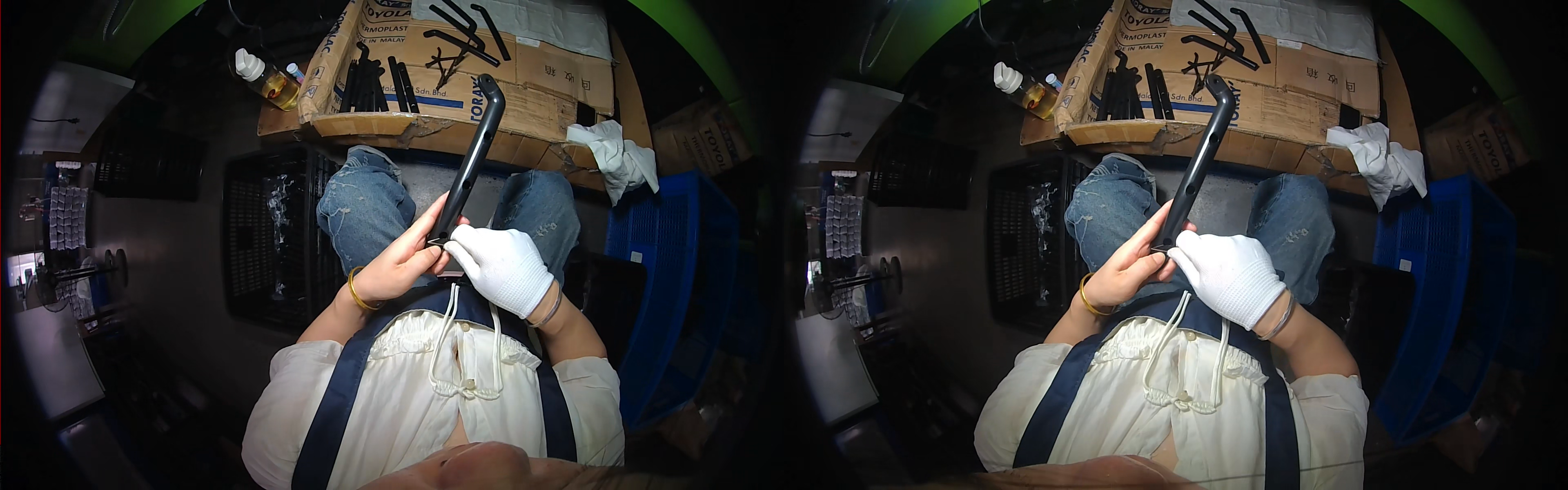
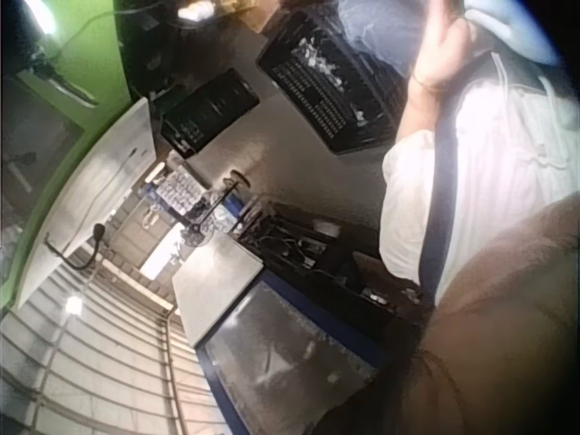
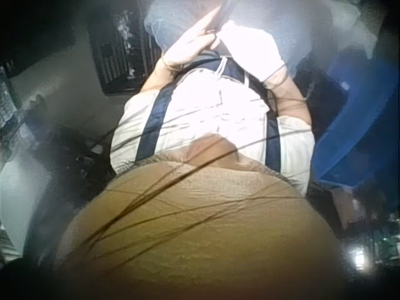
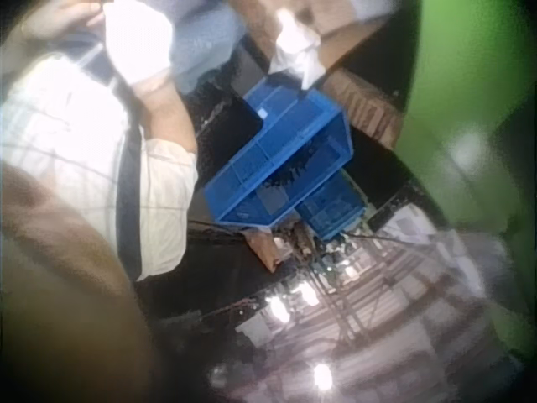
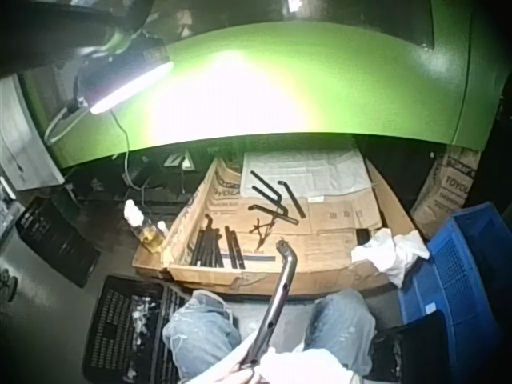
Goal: Inspecting black plastic molded components, checking for defects and placing them in a basket.
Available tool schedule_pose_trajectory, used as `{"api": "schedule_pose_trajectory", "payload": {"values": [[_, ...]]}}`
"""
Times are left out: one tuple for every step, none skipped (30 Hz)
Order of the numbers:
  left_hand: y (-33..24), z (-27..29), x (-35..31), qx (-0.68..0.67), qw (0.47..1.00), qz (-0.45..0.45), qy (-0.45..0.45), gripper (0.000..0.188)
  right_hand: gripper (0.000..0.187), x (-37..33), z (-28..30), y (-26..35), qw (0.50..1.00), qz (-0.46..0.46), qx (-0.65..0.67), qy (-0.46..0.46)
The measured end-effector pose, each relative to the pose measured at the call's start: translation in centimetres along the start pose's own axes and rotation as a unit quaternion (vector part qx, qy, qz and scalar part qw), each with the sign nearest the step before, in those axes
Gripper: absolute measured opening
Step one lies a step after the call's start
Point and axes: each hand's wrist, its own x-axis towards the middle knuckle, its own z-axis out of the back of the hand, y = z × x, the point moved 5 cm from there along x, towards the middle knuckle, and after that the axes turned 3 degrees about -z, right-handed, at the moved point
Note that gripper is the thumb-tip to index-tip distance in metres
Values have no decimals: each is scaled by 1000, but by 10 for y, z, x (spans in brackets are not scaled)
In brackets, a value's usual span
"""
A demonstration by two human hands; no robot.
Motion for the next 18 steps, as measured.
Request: {"api": "schedule_pose_trajectory", "payload": {"values": [[0, 0, 0, 0, 1000, -1, 1, 76, 13, 0, -1, -2, 999, -12, 2, 31], [2, -1, -1, 0, 1000, 6, 5, 76, 13, 0, -3, -4, 997, -28, 3, 67], [3, -1, -2, 0, 1000, 13, 8, 75, 13, 0, -1, -5, 998, -23, 5, 62], [3, -1, -2, 0, 1000, 12, 8, 75, 13, 0, -2, -5, 997, -18, -7, 80], [4, -2, -3, 4, 1000, 19, 7, 75, 13, 1, -3, -6, 995, -17, -22, 98], [4, -2, -3, 3, 1000, 24, 11, 75, 13, 1, -3, -7, 995, -13, -19, 97], [4, -2, -3, 8, 1000, 25, 6, 75, 13, 2, -3, -7, 995, 1, -16, 95], [4, -2, -4, 4, 1000, 28, 6, 74, 14, 2, -3, -8, 995, 4, -16, 102], [4, -3, -4, -2, 999, 32, 12, 73, 14, 3, -3, -8, 995, 14, -14, 93], [4, -2, -4, 1, 1000, 30, 7, 73, 15, 3, -3, -8, 995, 36, -24, 94], [4, -2, -4, 1, 999, 34, 9, 73, 17, 3, -5, -8, 991, 54, -40, 114], [4, -2, -4, 1, 999, 37, 11, 74, 17, 4, -3, -10, 993, 58, -34, 96], [4, -1, -4, 1, 999, 37, 11, 74, 16, 4, -3, -11, 991, 76, -12, 106], [4, -1, -4, -20, 999, 37, 13, 74, 16, 4, -4, -12, 989, 88, 2, 120], [4, -1, -4, -40, 998, 35, 15, 74, 16, 4, -5, -12, 989, 94, 10, 117], [4, -1, -4, -39, 999, 34, 15, 74, 17, 4, -5, -14, 990, 78, 36, 110], [3, 0, -4, -39, 998, 35, 18, 73, 18, 5, -5, -16, 991, 62, 63, 104], [4, -1, -5, -40, 998, 35, 21, 73, 18, 5, -6, -16, 991, 62, 63, 104]]}}
